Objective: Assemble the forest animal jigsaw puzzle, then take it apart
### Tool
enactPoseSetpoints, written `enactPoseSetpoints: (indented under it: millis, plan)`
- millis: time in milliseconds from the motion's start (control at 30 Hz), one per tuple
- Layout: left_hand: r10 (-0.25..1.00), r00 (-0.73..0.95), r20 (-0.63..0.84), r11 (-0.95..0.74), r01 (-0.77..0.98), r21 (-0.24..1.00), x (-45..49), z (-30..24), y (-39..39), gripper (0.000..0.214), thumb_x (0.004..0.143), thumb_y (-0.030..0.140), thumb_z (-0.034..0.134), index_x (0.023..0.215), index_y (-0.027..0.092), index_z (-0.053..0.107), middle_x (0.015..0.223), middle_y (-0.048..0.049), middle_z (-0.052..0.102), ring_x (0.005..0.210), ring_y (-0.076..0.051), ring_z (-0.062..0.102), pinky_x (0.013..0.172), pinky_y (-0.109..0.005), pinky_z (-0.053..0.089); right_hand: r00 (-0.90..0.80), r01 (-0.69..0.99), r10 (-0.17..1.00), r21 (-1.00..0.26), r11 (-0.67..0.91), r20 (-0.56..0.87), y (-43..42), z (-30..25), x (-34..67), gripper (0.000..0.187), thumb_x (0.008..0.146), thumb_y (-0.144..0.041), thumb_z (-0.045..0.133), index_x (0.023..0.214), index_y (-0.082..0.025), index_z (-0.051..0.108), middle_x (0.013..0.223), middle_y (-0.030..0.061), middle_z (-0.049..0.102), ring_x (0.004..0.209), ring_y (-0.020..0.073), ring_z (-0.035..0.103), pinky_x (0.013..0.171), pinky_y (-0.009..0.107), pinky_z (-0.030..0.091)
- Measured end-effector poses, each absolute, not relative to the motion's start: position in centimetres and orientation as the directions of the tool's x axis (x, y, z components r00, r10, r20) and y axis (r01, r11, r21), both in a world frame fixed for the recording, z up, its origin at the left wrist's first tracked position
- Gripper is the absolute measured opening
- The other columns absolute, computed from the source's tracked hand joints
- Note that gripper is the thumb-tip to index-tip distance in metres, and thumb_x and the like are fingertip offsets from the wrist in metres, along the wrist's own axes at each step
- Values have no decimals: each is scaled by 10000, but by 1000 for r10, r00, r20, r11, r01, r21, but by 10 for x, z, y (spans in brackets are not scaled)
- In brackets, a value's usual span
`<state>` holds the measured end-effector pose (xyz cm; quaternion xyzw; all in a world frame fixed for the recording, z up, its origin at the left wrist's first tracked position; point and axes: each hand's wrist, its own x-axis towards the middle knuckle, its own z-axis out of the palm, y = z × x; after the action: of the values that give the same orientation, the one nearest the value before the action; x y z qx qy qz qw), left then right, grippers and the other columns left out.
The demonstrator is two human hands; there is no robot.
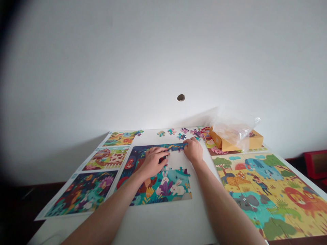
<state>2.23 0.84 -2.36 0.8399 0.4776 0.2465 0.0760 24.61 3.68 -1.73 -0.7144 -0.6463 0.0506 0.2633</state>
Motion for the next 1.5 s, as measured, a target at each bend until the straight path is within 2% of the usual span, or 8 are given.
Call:
enactPoseSetpoints:
  millis: [100, 300, 500, 600, 733, 833, 1100, 1500]
  plan:
    - [839, 424, 340, -533, 764, 363, 22, -24, 9, 238, 879, 274, 584, 1075, 317, 711, 1267, 10, 634, 1170, -240, 513, 1026, -445, 347, 123, 896, 963, -444, -3, 241, 37, -18, 246, 312, 792, -143, 502, 928, -246, 763, 1024, 28, 709, 910, 177, 639, 762, 248, 438]
    - [839, 424, 341, -534, 765, 360, 22, -24, 9, 235, 876, 290, 594, 1077, 316, 713, 1261, 5, 639, 1166, -246, 515, 1017, -443, 355, -126, 884, 972, -422, 200, 197, 29, -13, 232, 325, 822, -217, 533, 1065, -276, 742, 995, 7, 734, 909, 171, 648, 801, 233, 449]
    - [838, 425, 343, -534, 769, 352, 23, -22, 9, 232, 872, 283, 597, 1067, 313, 718, 1254, 4, 644, 1161, -246, 517, 1017, -452, 363, -148, 896, 976, -397, 199, 157, 25, -9, 225, 339, 829, -243, 528, 1099, -293, 728, 1001, 6, 732, 883, 173, 646, 778, 240, 445]
    - [839, 423, 342, -532, 768, 356, 23, -20, 8, 234, 872, 280, 596, 1068, 317, 717, 1257, 11, 646, 1161, -247, 518, 1009, -456, 365, -45, 909, 982, -400, 116, 183, 27, -11, 228, 317, 860, -267, 492, 1048, -290, 746, 1018, 18, 719, 898, 181, 635, 786, 256, 442]
    - [839, 422, 343, -533, 762, 367, 23, -21, 8, 234, 872, 275, 590, 1062, 317, 719, 1261, 10, 643, 1165, -245, 520, 1009, -448, 365, 298, 915, 904, -363, -178, 308, 30, -12, 237, 375, 871, -241, 457, 1133, -203, 723, 1207, 107, 646, 1102, 258, 549, 941, 349, 394]
    - [841, 419, 341, -531, 760, 375, 22, -22, 9, 236, 871, 274, 590, 1063, 322, 719, 1259, 13, 644, 1170, -243, 519, 1015, -444, 359, 381, 901, 887, -321, -292, 261, 28, -12, 241, 395, 855, -269, 480, 1179, -202, 697, 1311, 125, 585, 1178, 335, 472, 961, 450, 361]
    - [843, 421, 335, -530, 758, 381, 22, -21, 8, 243, 869, 276, 586, 1068, 318, 720, 1265, 11, 641, 1164, -242, 517, 1008, -438, 360, 290, 919, 936, -331, -214, 200, 32, -18, 239, 410, 853, -284, 464, 1199, -240, 681, 1280, 86, 608, 1170, 326, 464, 960, 471, 339]
    - [848, 418, 327, -523, 759, 387, 23, -20, 8, 245, 861, 268, 594, 1060, 327, 723, 1255, 14, 645, 1166, -239, 521, 1029, -441, 358, 350, 868, 906, -445, -219, 237, 37, -23, 242, 368, 835, -257, 472, 1113, -239, 713, 1243, 80, 619, 1127, 305, 475, 948, 437, 340]
